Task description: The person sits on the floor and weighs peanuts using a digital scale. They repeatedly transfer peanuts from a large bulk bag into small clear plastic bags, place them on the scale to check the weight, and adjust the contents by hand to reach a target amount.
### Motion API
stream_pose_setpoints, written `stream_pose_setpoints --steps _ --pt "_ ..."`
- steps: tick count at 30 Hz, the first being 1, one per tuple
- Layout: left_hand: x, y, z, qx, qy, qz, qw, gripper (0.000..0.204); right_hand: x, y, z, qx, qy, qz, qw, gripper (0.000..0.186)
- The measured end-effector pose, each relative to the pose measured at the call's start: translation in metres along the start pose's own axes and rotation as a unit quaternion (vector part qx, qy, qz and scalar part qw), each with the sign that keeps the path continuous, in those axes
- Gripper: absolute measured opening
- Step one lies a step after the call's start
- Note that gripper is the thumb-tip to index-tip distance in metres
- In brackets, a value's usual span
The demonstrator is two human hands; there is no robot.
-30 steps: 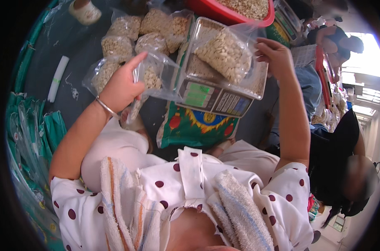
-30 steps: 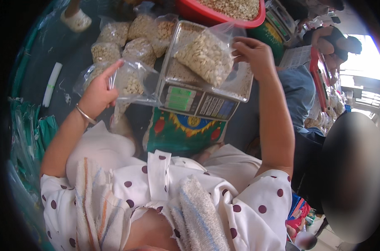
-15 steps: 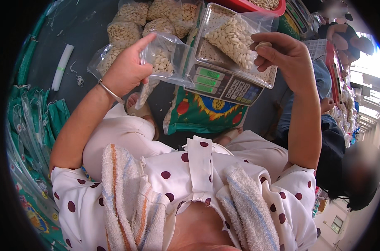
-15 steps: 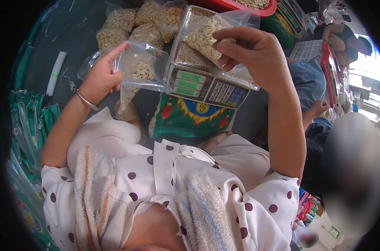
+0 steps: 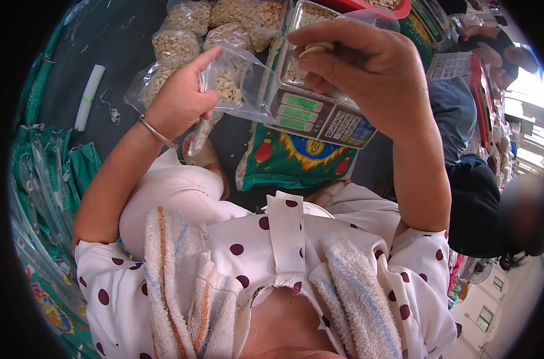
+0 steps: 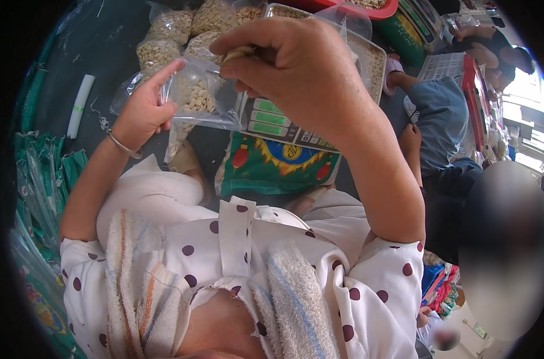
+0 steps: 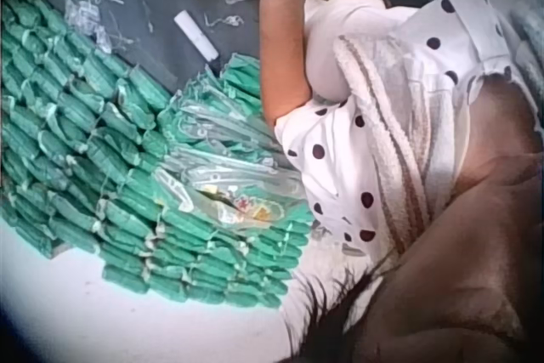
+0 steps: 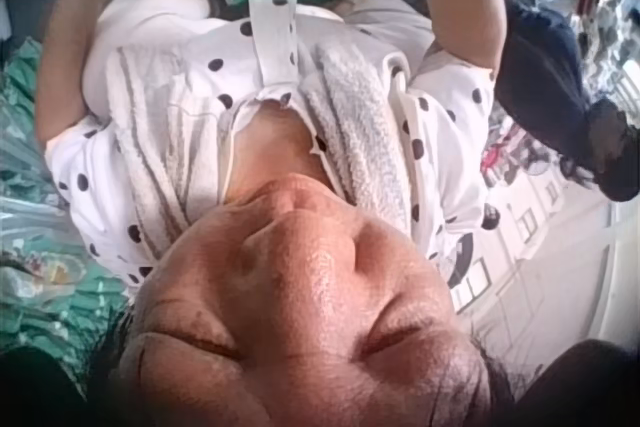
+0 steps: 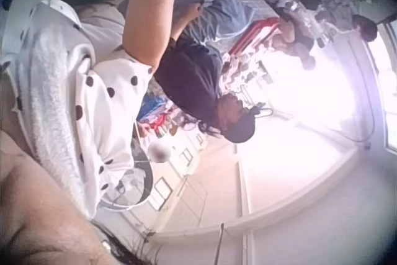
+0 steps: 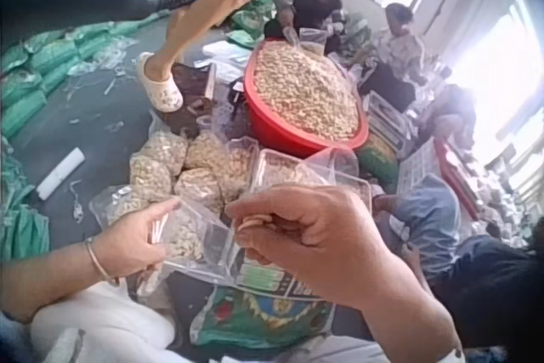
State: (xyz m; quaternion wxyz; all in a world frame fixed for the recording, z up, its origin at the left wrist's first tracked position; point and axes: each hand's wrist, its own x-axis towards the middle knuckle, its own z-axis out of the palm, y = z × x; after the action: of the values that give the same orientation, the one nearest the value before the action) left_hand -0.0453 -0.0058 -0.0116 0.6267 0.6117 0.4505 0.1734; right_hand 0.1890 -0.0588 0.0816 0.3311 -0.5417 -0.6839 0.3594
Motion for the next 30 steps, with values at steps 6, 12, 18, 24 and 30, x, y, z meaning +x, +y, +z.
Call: stream_pose_setpoints --steps 6,12,18,24,30 --pt "-0.002 -0.003 -0.005 0.016 0.001 -0.004 1.000 0.069 -0.025 -0.001 -0.036 0.026 0.110 -0.038 0.993 0.021" --pt "0.001 0.001 -0.002 0.005 -0.005 -0.011 1.000 0.069 -0.057 0.021 -0.109 -0.040 0.389 0.031 0.920 0.024" --pt "0.006 -0.003 0.004 0.007 -0.007 -0.002 1.000 0.069 -0.016 0.109 -0.095 -0.088 0.272 0.126 0.950 0.030" --pt "0.005 0.003 0.002 0.011 -0.005 -0.012 1.000 0.069 -0.005 0.156 -0.080 0.049 0.240 0.115 0.963 0.031" --pt "0.007 -0.006 -0.002 -0.008 0.003 -0.013 1.000 0.068 -0.033 0.102 -0.101 0.113 0.319 0.065 0.939 0.021"
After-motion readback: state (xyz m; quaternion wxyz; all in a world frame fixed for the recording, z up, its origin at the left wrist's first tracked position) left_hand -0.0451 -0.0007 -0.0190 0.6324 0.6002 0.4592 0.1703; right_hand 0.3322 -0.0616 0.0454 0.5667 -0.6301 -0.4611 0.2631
